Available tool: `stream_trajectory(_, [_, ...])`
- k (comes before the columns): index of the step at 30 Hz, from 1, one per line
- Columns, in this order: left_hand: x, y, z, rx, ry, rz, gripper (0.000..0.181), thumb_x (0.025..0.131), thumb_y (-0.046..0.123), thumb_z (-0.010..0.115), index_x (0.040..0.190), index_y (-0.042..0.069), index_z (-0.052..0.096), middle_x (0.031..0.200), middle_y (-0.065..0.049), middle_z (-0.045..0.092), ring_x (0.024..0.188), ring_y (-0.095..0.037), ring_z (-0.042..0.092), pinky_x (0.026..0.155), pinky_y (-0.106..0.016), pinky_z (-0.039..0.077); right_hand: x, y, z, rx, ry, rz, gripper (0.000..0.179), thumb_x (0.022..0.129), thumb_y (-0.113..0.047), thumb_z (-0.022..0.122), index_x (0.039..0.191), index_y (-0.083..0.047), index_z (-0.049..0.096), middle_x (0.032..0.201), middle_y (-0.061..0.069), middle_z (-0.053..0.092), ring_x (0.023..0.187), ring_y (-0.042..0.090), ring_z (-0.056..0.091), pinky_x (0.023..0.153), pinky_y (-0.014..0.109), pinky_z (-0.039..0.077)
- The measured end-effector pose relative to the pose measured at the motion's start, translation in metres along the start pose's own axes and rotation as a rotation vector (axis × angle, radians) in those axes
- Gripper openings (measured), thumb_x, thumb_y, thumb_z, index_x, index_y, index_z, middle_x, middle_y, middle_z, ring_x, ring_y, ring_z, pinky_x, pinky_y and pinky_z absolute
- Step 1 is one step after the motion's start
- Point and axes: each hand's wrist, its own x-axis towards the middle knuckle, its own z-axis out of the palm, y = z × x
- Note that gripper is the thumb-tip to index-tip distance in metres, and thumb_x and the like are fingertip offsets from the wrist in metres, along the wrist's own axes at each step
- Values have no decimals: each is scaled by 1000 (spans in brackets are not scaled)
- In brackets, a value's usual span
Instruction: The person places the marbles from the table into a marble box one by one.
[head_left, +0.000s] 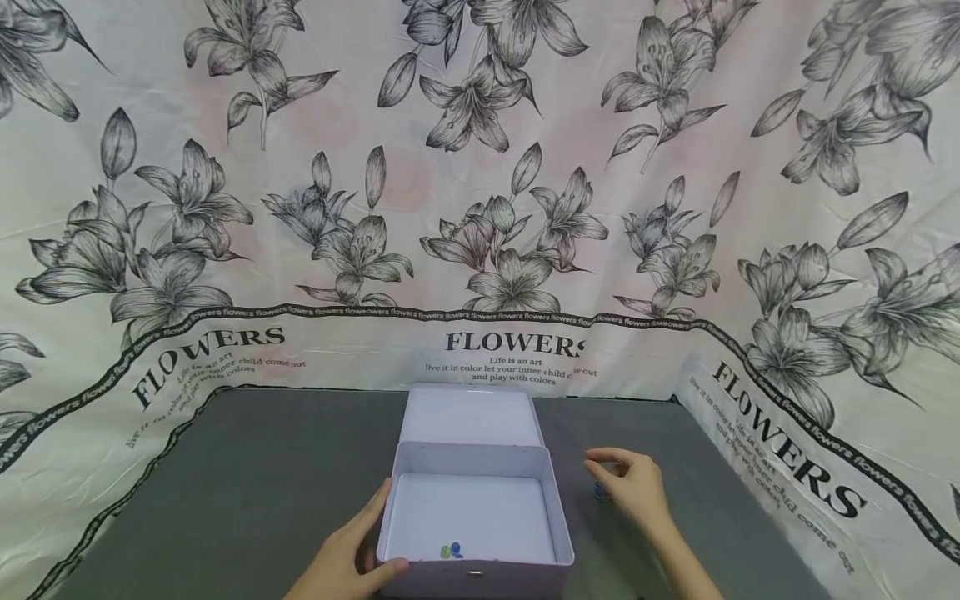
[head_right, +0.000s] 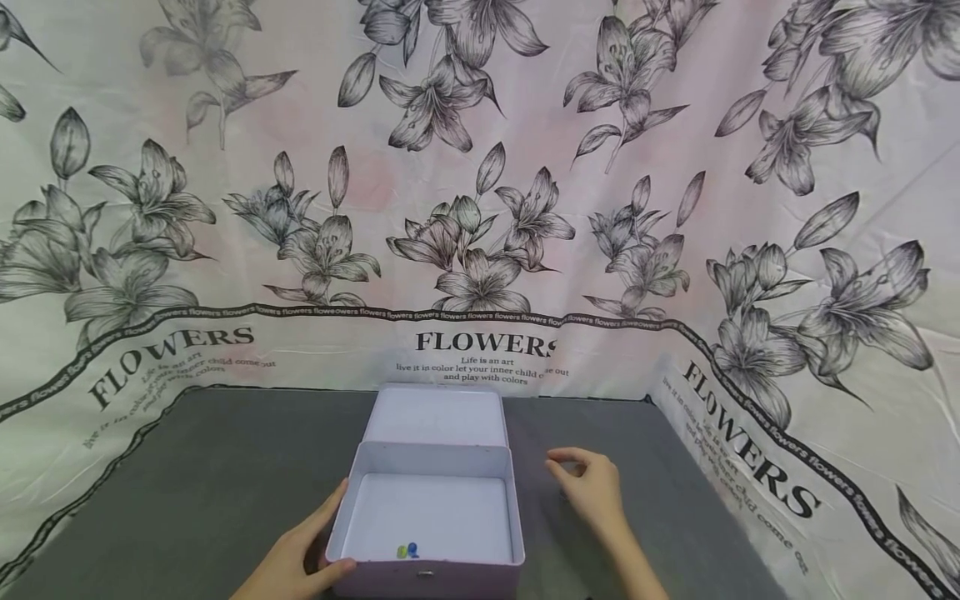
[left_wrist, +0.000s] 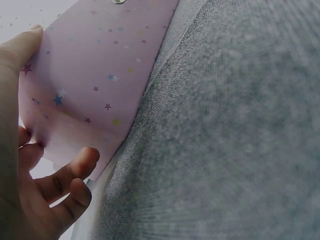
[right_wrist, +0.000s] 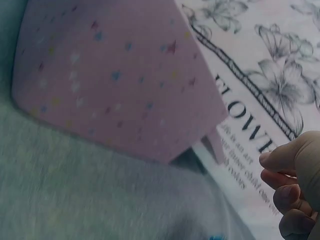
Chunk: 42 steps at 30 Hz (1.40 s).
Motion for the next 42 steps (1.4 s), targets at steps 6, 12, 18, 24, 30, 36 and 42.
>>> stream_trajectory(6, [0,-1,-1,-33,8,-3,106,89,53,83,170,15,25,171,-16,30,141,-36,52,102,-51,54,0,20,-7,-50,17,26,19,95,-14,82,111,-5,82,73,13,74,46,9,45,45,24,33])
stream_trajectory(12, [1,-3,0,-42,9,7,106,89,50,83,170,13,25,170,-18,31,119,-21,57,90,-34,57,-5,35,-12,-105,20,43,20,93,-16,83,110,-5,83,75,6,77,44,8,40,43,25,33])
stream_trajectory(18, [2,-4,0,-59,-3,5,106,90,49,83,170,14,23,171,-20,30,107,-17,56,75,-24,50,-9,43,-10,-147,24,62,19,90,-16,86,106,-8,84,82,0,79,46,8,45,45,25,35])
stream_trajectory(24, [2,-2,0,-77,-24,20,104,92,45,82,170,10,22,170,-24,28,79,-3,54,64,-23,47,-14,49,-8,-184,9,57,15,87,-11,87,102,-10,85,83,-1,79,45,8,44,47,24,35])
stream_trajectory(30, [2,1,-1,-23,-14,9,106,91,51,82,170,11,23,171,-20,29,106,-14,64,82,-33,57,-19,54,-5,-191,-1,66,16,85,-9,88,101,-11,85,76,-4,75,45,7,41,47,23,34])
stream_trajectory(36, [3,1,-1,-21,-16,6,106,91,51,81,170,12,23,171,-18,28,125,-26,55,89,-35,56,-21,57,-1,-210,22,65,16,84,-12,90,100,-12,85,79,-4,77,45,8,42,47,24,34])
stream_trajectory(42, [1,-3,-1,-67,-37,9,107,91,49,82,170,11,21,170,-24,30,77,-4,55,64,-23,47,-24,58,5,-224,58,-5,13,83,-9,90,95,-11,85,81,-3,78,45,6,42,48,24,36])
